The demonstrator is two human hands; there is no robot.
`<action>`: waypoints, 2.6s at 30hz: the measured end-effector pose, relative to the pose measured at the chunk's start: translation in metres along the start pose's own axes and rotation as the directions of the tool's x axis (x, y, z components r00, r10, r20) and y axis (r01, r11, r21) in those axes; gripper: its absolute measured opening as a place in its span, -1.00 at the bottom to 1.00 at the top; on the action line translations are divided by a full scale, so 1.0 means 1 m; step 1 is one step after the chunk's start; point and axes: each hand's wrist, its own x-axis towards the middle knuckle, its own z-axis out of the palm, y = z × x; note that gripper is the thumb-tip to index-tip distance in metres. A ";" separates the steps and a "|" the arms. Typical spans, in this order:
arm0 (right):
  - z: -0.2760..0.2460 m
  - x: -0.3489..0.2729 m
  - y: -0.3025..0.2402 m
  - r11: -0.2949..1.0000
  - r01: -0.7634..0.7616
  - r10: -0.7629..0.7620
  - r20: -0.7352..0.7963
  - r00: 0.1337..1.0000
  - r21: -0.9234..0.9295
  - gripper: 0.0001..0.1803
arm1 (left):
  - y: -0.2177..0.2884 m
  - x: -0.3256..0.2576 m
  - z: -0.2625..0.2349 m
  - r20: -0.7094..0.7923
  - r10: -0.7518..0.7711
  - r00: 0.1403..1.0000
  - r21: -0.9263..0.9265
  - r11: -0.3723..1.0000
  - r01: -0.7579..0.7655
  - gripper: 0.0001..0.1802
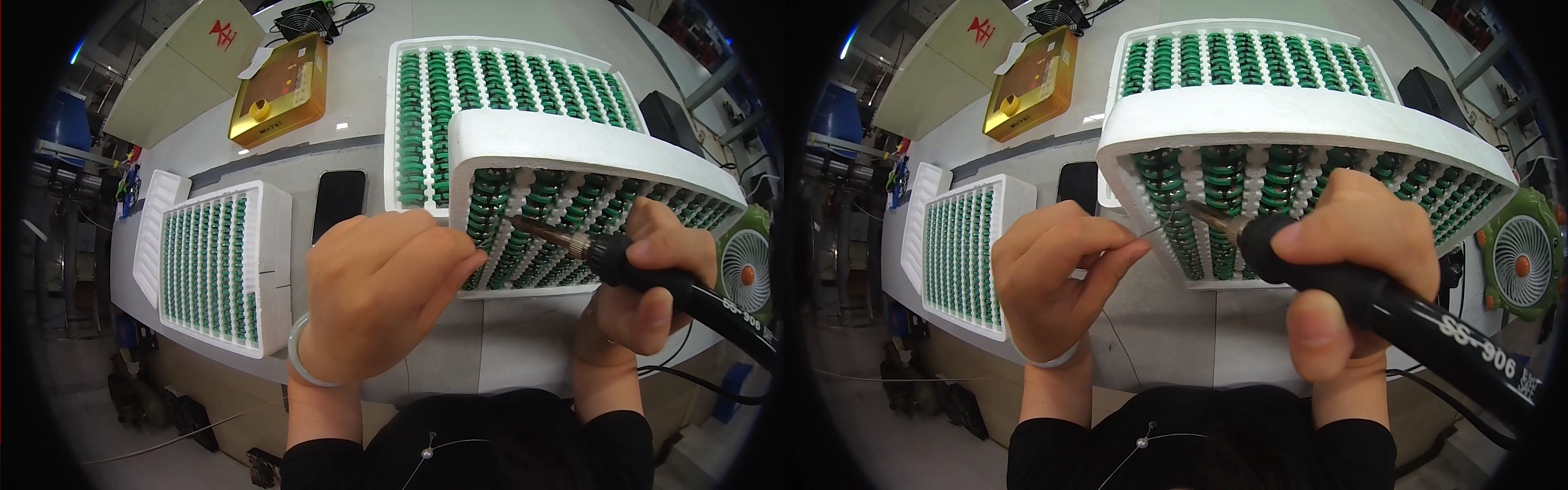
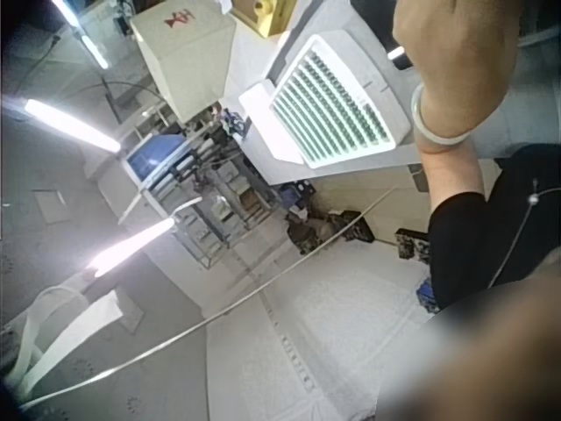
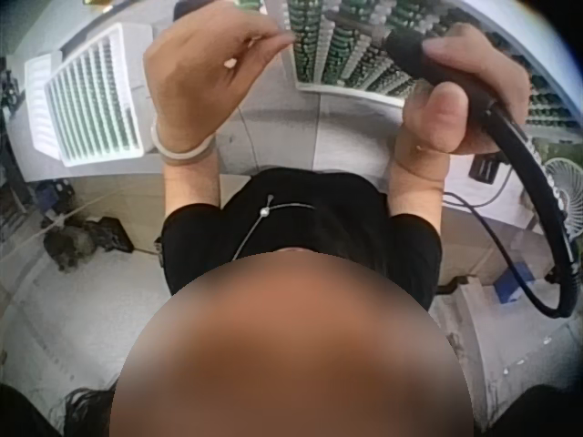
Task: The person solders electronic components onto small green circuit boards using a soldering iron and solder wire.
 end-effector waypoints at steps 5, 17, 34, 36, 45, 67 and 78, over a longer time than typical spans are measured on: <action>-0.012 -0.001 0.004 0.985 0.114 -0.116 0.011 0.993 0.132 -0.63 | -0.002 -0.003 -0.004 -0.041 -0.042 0.998 -0.010 0.999 0.041 -0.82; -0.003 -0.003 -0.003 0.995 0.090 -0.094 0.143 0.985 0.036 -0.59 | -0.004 -0.001 -0.002 -0.010 -0.008 1.000 0.035 0.999 0.008 -0.82; 0.000 -0.005 -0.004 0.992 0.123 -0.113 0.202 0.973 -0.039 -0.56 | -0.006 -0.001 -0.003 0.018 -0.015 1.000 0.057 0.998 0.014 -0.84; 0.001 -0.005 -0.002 0.992 0.122 -0.113 0.197 0.974 -0.034 -0.56 | -0.005 -0.001 -0.003 0.015 -0.022 1.000 0.048 0.999 0.022 -0.84; 0.000 -0.004 0.000 0.990 0.137 -0.130 0.212 0.968 -0.019 -0.56 | -0.005 0.000 -0.002 0.012 -0.029 0.999 0.056 0.998 0.029 -0.85; 0.001 -0.005 0.003 0.994 0.110 -0.111 0.153 0.982 0.020 -0.55 | -0.006 0.002 0.002 -0.020 -0.036 0.999 0.019 0.999 0.036 -0.84; 0.003 -0.006 0.003 0.996 0.086 -0.088 0.139 0.986 0.021 -0.57 | -0.003 -0.003 -0.005 -0.076 -0.083 0.994 -0.018 0.996 0.082 -0.84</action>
